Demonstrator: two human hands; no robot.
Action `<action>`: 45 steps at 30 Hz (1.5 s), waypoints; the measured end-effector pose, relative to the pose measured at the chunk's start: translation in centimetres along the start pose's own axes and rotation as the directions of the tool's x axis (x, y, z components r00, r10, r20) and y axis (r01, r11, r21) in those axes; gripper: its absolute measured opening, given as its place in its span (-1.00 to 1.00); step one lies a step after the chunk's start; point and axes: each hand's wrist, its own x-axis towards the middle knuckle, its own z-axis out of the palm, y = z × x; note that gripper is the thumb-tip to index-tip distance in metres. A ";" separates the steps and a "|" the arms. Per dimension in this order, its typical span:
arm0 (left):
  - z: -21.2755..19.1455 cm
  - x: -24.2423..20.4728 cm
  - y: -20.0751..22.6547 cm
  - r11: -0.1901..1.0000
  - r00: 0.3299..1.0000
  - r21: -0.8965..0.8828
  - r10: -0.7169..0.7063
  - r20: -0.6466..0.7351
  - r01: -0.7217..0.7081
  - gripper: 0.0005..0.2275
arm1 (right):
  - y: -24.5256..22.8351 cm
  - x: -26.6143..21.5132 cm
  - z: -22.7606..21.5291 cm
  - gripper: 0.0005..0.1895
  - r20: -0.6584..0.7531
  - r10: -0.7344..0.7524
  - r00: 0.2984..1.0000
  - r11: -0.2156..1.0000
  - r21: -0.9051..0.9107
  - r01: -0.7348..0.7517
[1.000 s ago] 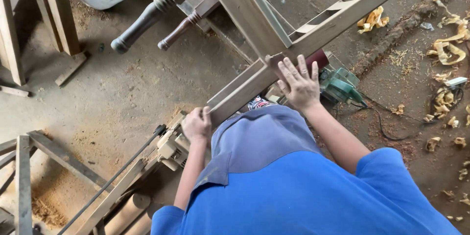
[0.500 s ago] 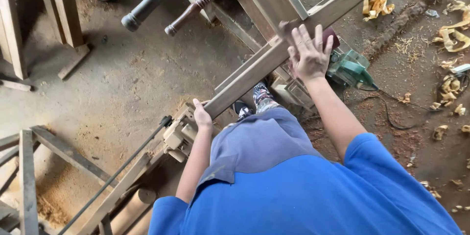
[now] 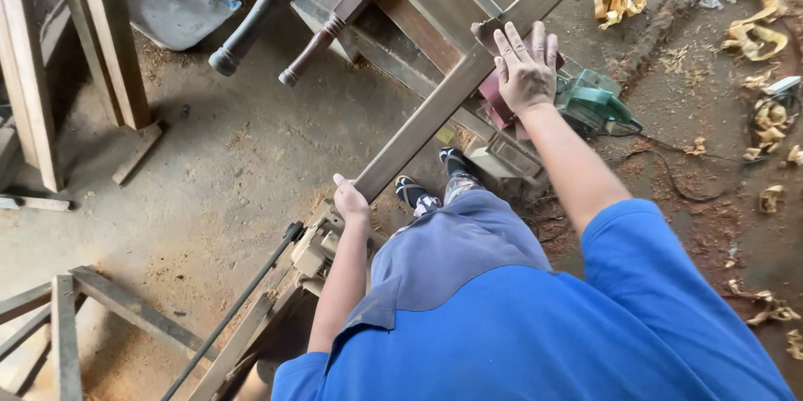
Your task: Sanding a wooden chair frame using a belt sander
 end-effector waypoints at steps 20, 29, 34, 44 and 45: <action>1.9 -2.8 0.1 0.995 0.977 -0.037 -0.095 -0.193 0.089 -0.30 | 5.7 1.4 2.6 -0.01 -0.368 -0.142 0.919 0.982 -0.168 0.084; 2.4 -2.1 -0.1 0.996 0.921 0.068 -0.028 -0.388 0.059 -0.29 | 14.2 5.7 5.8 -0.74 -0.551 -0.447 0.704 0.875 -0.106 0.473; 2.4 -3.0 0.4 0.993 0.912 0.056 -0.074 -0.404 0.105 -0.32 | 3.8 0.8 3.9 -0.82 -0.586 -0.551 0.594 0.692 0.077 0.718; 2.0 -2.8 -0.3 0.997 0.941 0.061 -0.025 -0.336 0.048 -0.32 | 6.6 2.1 9.2 -0.76 -0.542 -0.532 0.650 0.245 0.637 0.731; 2.3 -2.8 0.1 0.997 0.942 0.059 -0.021 -0.335 0.043 -0.32 | 8.9 3.3 9.1 -0.76 -0.546 -0.531 0.648 0.246 0.632 0.734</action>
